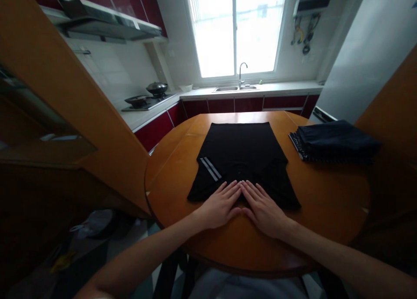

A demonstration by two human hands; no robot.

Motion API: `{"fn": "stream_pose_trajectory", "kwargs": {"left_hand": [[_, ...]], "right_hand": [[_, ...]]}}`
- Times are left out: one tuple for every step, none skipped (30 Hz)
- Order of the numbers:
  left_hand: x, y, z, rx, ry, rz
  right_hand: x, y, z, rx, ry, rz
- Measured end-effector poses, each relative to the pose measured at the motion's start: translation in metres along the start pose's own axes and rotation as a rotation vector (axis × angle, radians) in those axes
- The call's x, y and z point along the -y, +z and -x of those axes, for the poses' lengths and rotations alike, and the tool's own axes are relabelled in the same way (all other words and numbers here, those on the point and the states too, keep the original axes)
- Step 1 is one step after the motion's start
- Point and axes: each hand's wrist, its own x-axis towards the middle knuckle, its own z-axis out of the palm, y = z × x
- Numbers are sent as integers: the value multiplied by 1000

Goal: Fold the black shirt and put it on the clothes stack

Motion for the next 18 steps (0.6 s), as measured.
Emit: {"fn": "stream_pose_trajectory", "kwargs": {"left_hand": [[2,1,1,4,-2,15],[4,1,2,5,-3,29],[6,1,5,5,-5,42],[9,0,7,5,-8,52],[11,0,11,6,-15,57],[13,-1,14,6,-26,57],[16,-2,18,6,-40,51],[18,-2,22,9,-54,40],[20,-3,27,12,-67,26],[23,-3,31,15,-74,9],[25,-4,36,19,-77,-9],[27,-4,40,24,-77,-26],[28,-4,44,28,-78,-44],[29,-4,48,29,-81,-61],[30,-4,52,31,-84,-77],[30,-3,56,33,-86,-92],[31,-3,59,33,-88,-105],[31,-2,63,29,-89,-115]], "right_hand": [[-2,3,2,25,-4,-16],[-5,5,4,45,-2,-28],[-8,5,6,59,4,-34],[-11,5,10,68,13,-35],[-14,3,13,73,22,-32],[-17,1,17,76,32,-29],[-19,-2,22,78,40,-28],[-21,-6,27,83,45,-28],[-22,-9,31,87,49,-30],[-23,-12,36,91,53,-33],[-24,-15,40,95,58,-34],[-25,-18,44,98,63,-33],[-26,-19,47,103,68,-29],[-26,-20,50,107,71,-22],[-27,-21,53,110,75,-12],[-27,-20,56,111,80,-2],[-26,-18,60,107,92,9],[-24,-16,64,94,117,20]]}}
